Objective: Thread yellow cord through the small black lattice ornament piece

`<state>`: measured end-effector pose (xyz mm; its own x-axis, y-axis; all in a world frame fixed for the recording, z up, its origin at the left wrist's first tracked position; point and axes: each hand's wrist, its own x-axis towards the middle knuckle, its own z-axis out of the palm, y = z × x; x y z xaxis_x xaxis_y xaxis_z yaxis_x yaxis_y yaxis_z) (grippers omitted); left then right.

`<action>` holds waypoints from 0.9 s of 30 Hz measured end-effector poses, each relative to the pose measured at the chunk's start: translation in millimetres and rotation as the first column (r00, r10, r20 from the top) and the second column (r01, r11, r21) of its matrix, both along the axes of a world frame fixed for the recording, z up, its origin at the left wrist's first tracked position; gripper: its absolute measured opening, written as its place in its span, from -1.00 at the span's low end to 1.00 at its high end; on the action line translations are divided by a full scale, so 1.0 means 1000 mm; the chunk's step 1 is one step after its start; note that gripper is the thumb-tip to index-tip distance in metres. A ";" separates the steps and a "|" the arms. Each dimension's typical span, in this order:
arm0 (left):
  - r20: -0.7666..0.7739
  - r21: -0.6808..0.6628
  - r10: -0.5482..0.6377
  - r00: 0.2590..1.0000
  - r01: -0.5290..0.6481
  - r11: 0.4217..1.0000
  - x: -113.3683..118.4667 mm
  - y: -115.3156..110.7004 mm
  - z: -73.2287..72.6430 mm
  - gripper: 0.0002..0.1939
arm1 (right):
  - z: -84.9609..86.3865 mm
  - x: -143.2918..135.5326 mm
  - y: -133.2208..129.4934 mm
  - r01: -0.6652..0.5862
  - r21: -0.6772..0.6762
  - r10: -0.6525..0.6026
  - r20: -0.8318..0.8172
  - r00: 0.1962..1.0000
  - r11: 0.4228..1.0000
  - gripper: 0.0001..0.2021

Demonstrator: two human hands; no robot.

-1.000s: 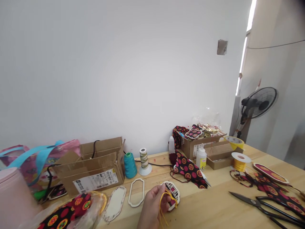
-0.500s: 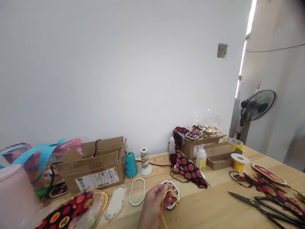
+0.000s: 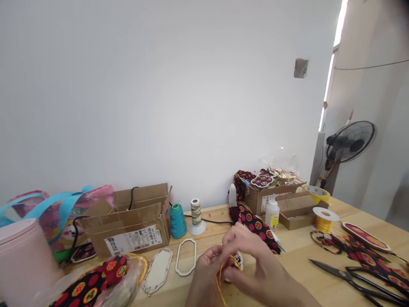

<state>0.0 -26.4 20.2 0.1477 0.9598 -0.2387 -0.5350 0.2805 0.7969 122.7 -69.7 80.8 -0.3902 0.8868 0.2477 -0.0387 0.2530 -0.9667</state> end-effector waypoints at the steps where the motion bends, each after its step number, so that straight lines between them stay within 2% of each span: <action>1: 0.012 0.028 -0.026 1.000 0.025 0.999 -0.001 0.000 -0.001 -0.84 | -0.002 0.003 0.010 0.049 0.129 -0.063 0.108 0.992 0.990 -0.85; 2: 0.025 0.047 -0.051 0.998 0.050 0.998 -0.001 0.000 -0.001 -0.83 | -0.007 0.006 0.019 0.091 0.308 -0.168 0.234 0.958 0.947 -0.81; 4: 0.040 0.060 -0.085 0.996 0.083 0.995 -0.002 -0.001 -0.001 -0.83 | -0.019 0.010 0.033 0.094 0.462 -0.286 0.366 0.885 0.882 -0.78; 7: 0.015 0.047 -0.098 0.995 0.097 0.994 -0.003 -0.002 0.002 -0.82 | -0.034 0.014 0.040 0.080 0.564 -0.374 0.428 0.823 0.822 -0.80; 10: -0.003 0.017 -0.071 0.997 0.071 0.997 -0.002 -0.003 0.003 -0.78 | -0.040 0.013 0.040 0.093 0.604 -0.411 0.413 0.813 0.791 -0.83; 13: -0.056 -0.011 -0.035 0.998 0.035 0.999 -0.002 -0.001 0.002 -0.73 | -0.041 0.013 0.042 0.217 0.511 -0.404 0.288 0.868 0.832 -0.82; 16: -0.169 0.047 -0.014 0.986 0.022 0.999 -0.003 0.003 0.000 -0.72 | -0.043 0.013 0.047 0.324 0.265 -0.363 0.112 0.925 0.908 -0.73; 19: -0.249 0.157 -0.018 0.968 0.059 0.986 -0.002 0.005 -0.003 -0.76 | -0.047 0.014 0.051 0.331 0.041 -0.332 0.012 0.943 0.943 -0.65; 23: -0.297 0.208 -0.070 0.952 0.136 0.969 -0.001 0.007 -0.007 -0.81 | -0.052 0.015 0.054 0.339 -0.009 -0.339 -0.007 0.941 0.941 -0.62; 27: -0.372 0.224 -0.172 0.912 0.268 0.937 0.001 0.005 -0.008 -0.77 | -0.053 0.015 0.055 0.348 -0.032 -0.350 -0.037 0.936 0.937 -0.61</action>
